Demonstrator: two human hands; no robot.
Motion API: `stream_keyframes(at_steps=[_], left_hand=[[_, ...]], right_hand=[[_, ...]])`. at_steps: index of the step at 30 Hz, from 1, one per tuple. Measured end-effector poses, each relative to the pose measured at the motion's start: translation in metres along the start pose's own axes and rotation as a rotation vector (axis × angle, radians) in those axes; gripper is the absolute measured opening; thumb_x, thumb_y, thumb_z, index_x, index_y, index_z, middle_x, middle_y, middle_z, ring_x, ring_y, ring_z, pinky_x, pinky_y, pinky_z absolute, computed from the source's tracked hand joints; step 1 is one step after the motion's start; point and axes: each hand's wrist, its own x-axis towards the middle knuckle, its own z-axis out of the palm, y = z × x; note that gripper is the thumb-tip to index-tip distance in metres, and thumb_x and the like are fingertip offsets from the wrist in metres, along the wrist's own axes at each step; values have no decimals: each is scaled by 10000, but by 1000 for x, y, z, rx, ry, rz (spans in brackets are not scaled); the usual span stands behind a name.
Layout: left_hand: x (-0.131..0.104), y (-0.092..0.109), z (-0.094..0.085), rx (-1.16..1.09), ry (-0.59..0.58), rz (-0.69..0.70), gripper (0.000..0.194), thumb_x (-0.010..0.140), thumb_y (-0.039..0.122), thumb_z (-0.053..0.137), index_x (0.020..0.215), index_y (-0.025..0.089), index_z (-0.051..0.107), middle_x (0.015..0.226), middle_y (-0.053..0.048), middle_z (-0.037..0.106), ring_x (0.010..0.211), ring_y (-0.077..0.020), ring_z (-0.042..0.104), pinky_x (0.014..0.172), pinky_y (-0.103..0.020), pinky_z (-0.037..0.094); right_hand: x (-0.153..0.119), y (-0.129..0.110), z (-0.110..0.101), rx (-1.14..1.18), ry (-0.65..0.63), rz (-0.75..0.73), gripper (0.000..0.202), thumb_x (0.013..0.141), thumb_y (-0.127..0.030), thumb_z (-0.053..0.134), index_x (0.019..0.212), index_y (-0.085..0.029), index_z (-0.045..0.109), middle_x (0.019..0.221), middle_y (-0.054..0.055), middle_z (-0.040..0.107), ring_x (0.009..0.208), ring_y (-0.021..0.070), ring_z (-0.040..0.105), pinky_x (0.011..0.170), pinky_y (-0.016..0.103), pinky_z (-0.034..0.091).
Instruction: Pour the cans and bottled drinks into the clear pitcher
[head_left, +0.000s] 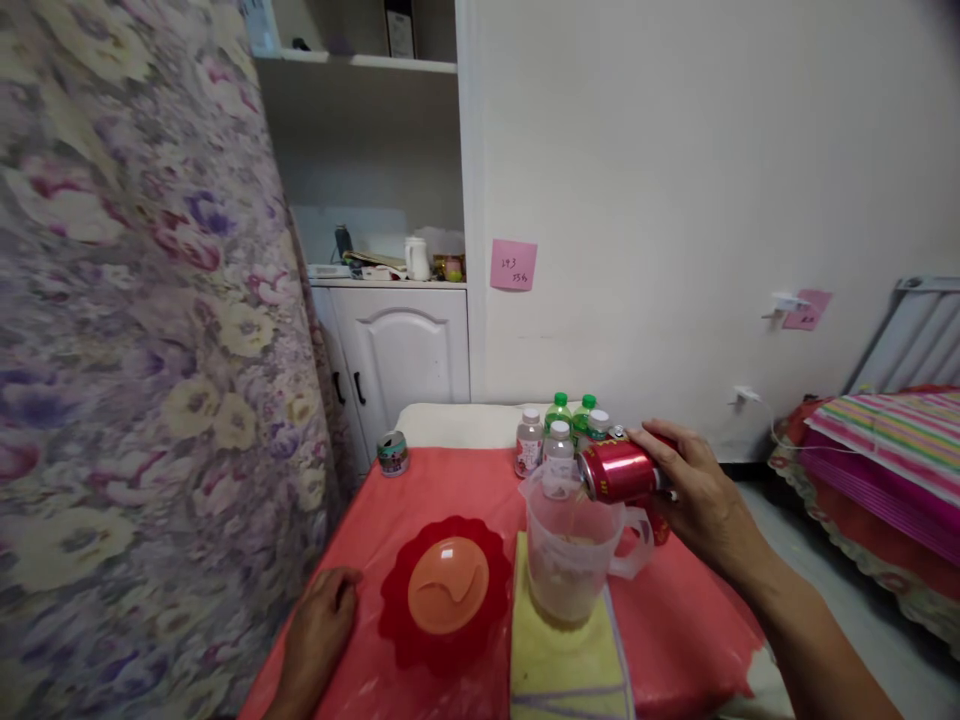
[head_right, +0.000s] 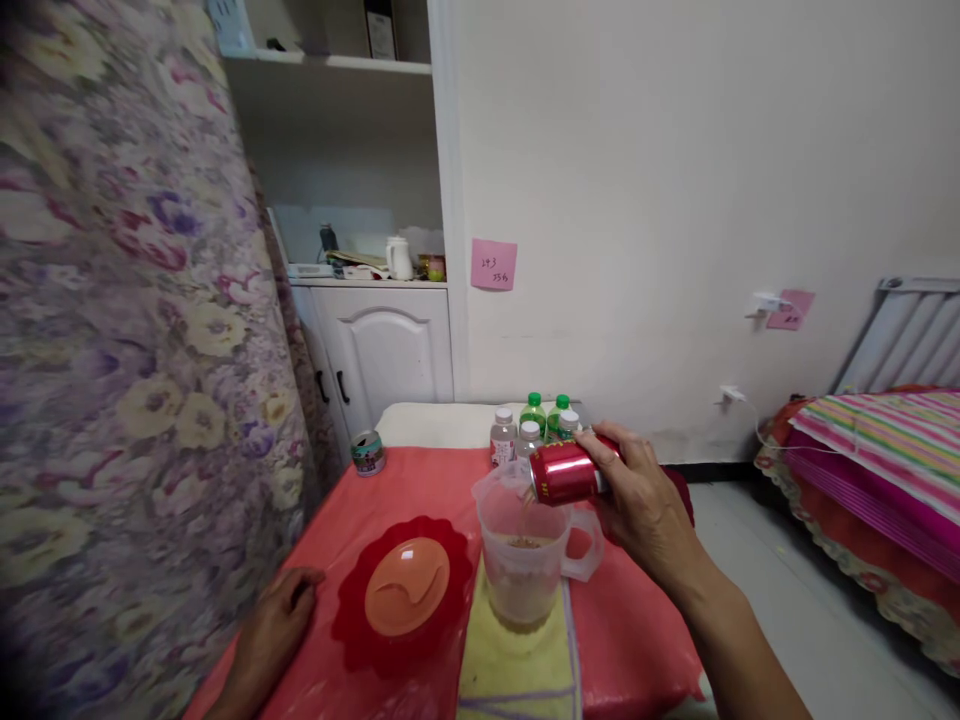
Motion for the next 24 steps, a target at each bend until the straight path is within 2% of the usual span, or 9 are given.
stream_keyframes(at_steps=[11,24], left_hand=[[-1,-2,4,-41,23,-17,237,807,284,457,834,243,689,933,-64,778,920,-263,721,874,-387,550],[-4,-5,10,-84,25,-14,210,823,275,456,836,253,664,910,-48,765,913,-243,707,880,-363,524]], right_hand=[[7,2,-15,-130,-33,21,632,845,-28,545,1431,-249,466,1353,155,538,1193,327,577,943,495,574],[18,-4,-30,-235,-39,-41,550,855,-55,552,1384,-202,522,1303,171,579,1155,331,599,910,496,597]])
